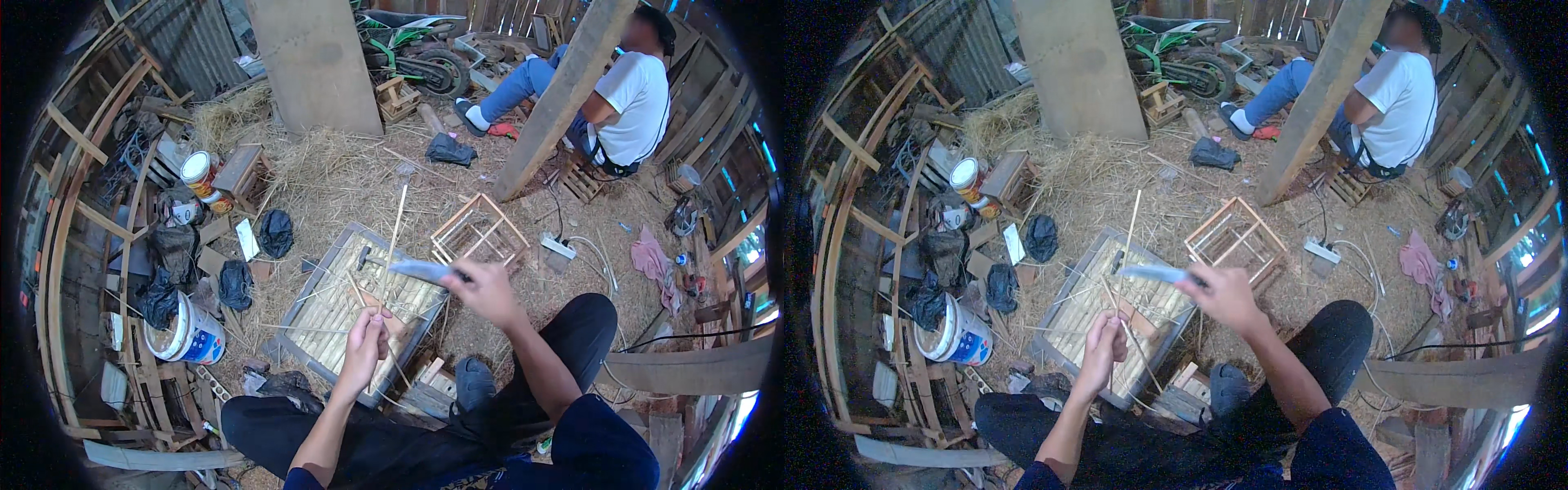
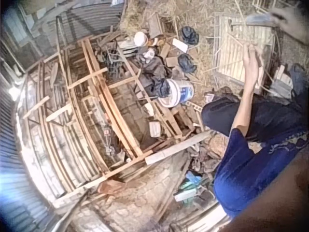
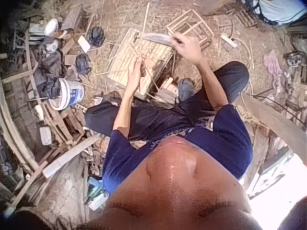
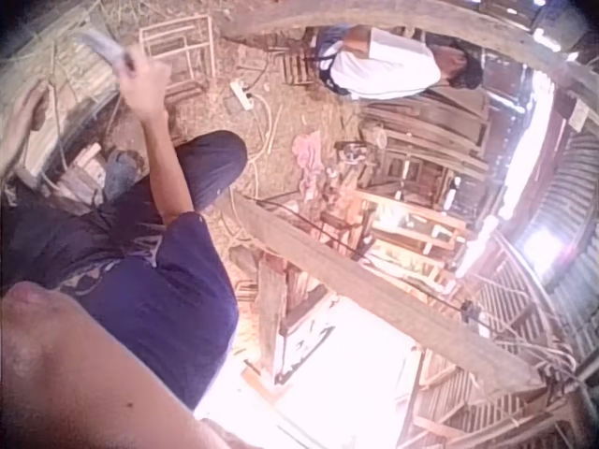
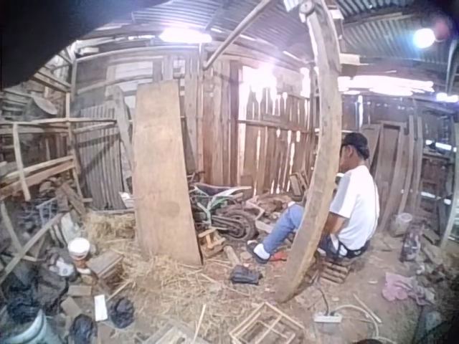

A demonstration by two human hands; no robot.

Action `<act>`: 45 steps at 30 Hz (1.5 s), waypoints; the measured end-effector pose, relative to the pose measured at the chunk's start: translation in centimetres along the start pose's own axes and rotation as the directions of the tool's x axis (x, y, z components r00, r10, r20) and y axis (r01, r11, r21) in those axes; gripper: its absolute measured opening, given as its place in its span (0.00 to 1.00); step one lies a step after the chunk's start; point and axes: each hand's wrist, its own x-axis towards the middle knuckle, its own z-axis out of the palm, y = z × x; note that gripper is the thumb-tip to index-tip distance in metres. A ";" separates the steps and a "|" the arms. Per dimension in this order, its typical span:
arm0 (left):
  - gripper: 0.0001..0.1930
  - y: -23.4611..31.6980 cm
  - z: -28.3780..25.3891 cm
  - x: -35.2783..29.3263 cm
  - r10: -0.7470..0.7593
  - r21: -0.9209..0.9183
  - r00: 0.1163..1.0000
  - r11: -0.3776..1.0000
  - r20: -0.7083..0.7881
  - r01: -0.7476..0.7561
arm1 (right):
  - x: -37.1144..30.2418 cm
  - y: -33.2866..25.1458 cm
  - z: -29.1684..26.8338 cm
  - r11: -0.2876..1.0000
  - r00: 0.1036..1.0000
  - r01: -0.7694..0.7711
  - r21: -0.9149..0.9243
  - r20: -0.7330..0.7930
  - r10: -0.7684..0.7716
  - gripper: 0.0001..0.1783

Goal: The person whittles and fits thin wooden rods into a small wooden frame by hand using a knife.

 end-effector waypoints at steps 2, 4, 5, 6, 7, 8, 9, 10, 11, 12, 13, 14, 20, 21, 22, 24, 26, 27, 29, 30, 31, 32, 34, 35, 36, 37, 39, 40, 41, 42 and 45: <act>0.11 -0.3 0.1 0.4 0.007 -0.021 0.999 1.000 0.036 -0.006 | -0.3 -0.8 1.1 0.989 0.985 0.149 -0.005 0.085 -0.148 0.17; 0.10 -0.3 0.7 0.5 0.002 -0.071 0.997 0.997 0.082 0.003 | -0.8 -1.5 1.9 0.961 0.945 0.275 0.005 0.182 -0.272 0.18; 0.10 -0.3 1.1 0.5 0.003 -0.071 0.997 0.997 0.081 0.002 | -1.0 -1.7 2.3 0.961 0.945 0.277 0.005 0.183 -0.273 0.18; 0.10 -0.3 1.5 0.5 -0.013 -0.051 0.998 0.999 0.060 0.016 | -1.2 -1.9 2.7 0.949 0.929 0.316 0.019 0.195 -0.313 0.18; 0.09 -0.3 1.6 0.5 -0.028 -0.031 0.999 0.999 0.040 0.030 | -1.4 -2.1 3.1 0.935 0.913 0.354 0.033 0.207 -0.353 0.18; 0.08 -0.3 1.6 0.6 -0.033 -0.037 0.998 0.999 0.062 0.036 | -1.4 -2.2 3.3 0.927 0.898 0.368 0.064 0.232 -0.373 0.15; 0.08 -0.6 1.6 0.6 -0.032 -0.037 0.997 0.999 0.063 0.035 | -1.5 -2.3 3.3 0.927 0.898 0.369 0.064 0.231 -0.373 0.15; 0.07 -0.8 1.6 0.4 -0.030 -0.041 0.996 0.999 0.089 0.034 | -1.5 -2.6 3.2 0.931 0.897 0.352 0.091 0.253 -0.364 0.15; 0.08 -0.8 1.7 0.3 -0.028 -0.046 0.993 0.998 0.114 0.033 | -1.5 -2.8 3.0 0.935 0.894 0.335 0.118 0.274 -0.355 0.15; 0.07 -0.7 1.7 0.1 -0.053 0.030 0.994 0.998 0.097 0.050 | -1.4 -2.9 2.9 0.935 0.893 0.335 0.120 0.275 -0.356 0.15; 0.07 -0.6 1.9 -0.2 -0.053 0.030 0.994 0.998 0.095 0.050 | -1.4 -3.0 2.6 0.938 0.903 0.309 0.160 0.259 -0.341 0.15; 0.08 -0.6 2.0 -0.4 -0.051 0.082 0.995 0.996 0.082 0.044 | -1.3 -3.0 2.4 0.938 0.913 0.282 0.199 0.245 -0.327 0.16; 0.11 -1.8 2.0 -1.1 0.112 0.272 0.994 0.956 0.017 -0.112 | -1.1 -2.5 1.9 0.932 0.892 0.342 0.119 0.271 -0.361 0.17; 0.11 -1.9 1.9 -1.1 0.162 0.346 0.987 0.925 0.013 -0.157 | -1.0 -2.2 1.9 0.931 0.890 0.343 0.123 0.276 -0.364 0.17; 0.13 -1.5 1.7 -0.9 0.179 0.413 0.984 0.895 0.015 -0.169 | -0.8 -1.8 1.8 0.931 0.911 0.346 0.113 0.197 -0.362 0.17; 0.13 -1.0 1.9 -0.9 0.204 0.438 0.979 0.880 0.005 -0.186 | -0.5 -1.2 1.2 0.939 0.924 0.340 0.055 0.167 -0.344 0.18; 0.13 -0.5 2.1 -1.3 0.233 0.463 0.973 0.862 0.003 -0.207 | -0.1 -0.9 0.7 0.956 0.950 0.291 0.025 0.111 -0.292 0.18; 0.13 -0.5 2.2 -1.6 0.218 0.431 0.976 0.880 0.004 -0.198 | 0.1 -0.6 0.4 0.972 0.971 0.234 -0.002 0.051 -0.233 0.17; 0.13 -0.4 2.3 -1.9 0.204 0.391 0.979 0.900 0.012 -0.192 | 1.2 1.2 -0.2 0.984 0.985 0.169 -0.055 -0.025 -0.170 0.16; 0.13 -0.3 2.3 -2.0 0.190 0.386 0.982 0.906 0.002 -0.176 | 1.6 1.7 -0.3 0.982 0.982 0.160 -0.098 -0.086 -0.169 0.16; 0.13 0.0 2.1 -2.0 0.178 0.385 0.984 0.909 -0.010 -0.161 | 1.9 1.8 -0.2 0.979 0.974 0.151 -0.134 -0.150 -0.171 0.15; 0.13 0.1 1.9 -1.9 0.181 0.412 0.984 0.897 -0.011 -0.160 | 1.9 1.7 0.1 0.967 0.958 0.177 -0.185 -0.193 -0.213 0.15; 0.13 -0.1 1.6 -1.9 0.211 0.426 0.977 0.885 -0.011 -0.187 | 2.1 1.5 -0.4 0.982 0.980 0.081 -0.171 -0.165 -0.109 0.16; 0.13 -0.2 1.4 -2.0 0.239 0.441 0.971 0.872 -0.009 -0.211 | 2.2 1.2 -0.8 0.987 0.991 -0.020 -0.160 -0.135 -0.002 0.17; 0.13 -0.1 1.2 -2.1 0.239 0.443 0.971 0.872 -0.012 -0.209 | 2.7 1.0 -1.2 0.990 0.979 -0.091 -0.108 -0.192 0.069 0.16; 0.13 -0.1 1.0 -2.2 0.268 0.454 0.963 0.860 -0.018 -0.231 | 2.7 0.9 -1.0 0.990 0.980 -0.089 -0.109 -0.188 0.067 0.16; 0.13 -0.3 0.3 -2.4 0.296 0.465 0.955 0.849 -0.027 -0.250 | 2.5 0.8 -0.6 0.965 0.983 -0.030 -0.259 -0.182 -0.018 0.16; 0.14 -0.4 0.0 -2.3 0.282 0.470 0.959 0.849 -0.013 -0.243 | 2.3 1.5 -0.7 0.958 0.985 -0.019 -0.286 -0.172 -0.032 0.17; 0.14 -0.5 -0.1 -2.1 0.265 0.474 0.964 0.848 0.008 -0.237 | 2.6 3.3 -0.6 0.956 0.983 -0.024 -0.293 -0.179 -0.030 0.17; 0.15 -0.4 -0.2 -2.1 0.254 0.516 0.967 0.826 0.022 -0.228 | 3.2 5.5 -0.6 0.989 0.929 -0.063 -0.131 -0.370 0.010 0.18; 0.13 -1.1 -3.6 -4.4 0.205 0.471 0.974 0.871 -0.092 -0.139 | 4.5 6.9 -5.7 0.972 0.843 -0.230 0.039 -0.492 0.219 0.18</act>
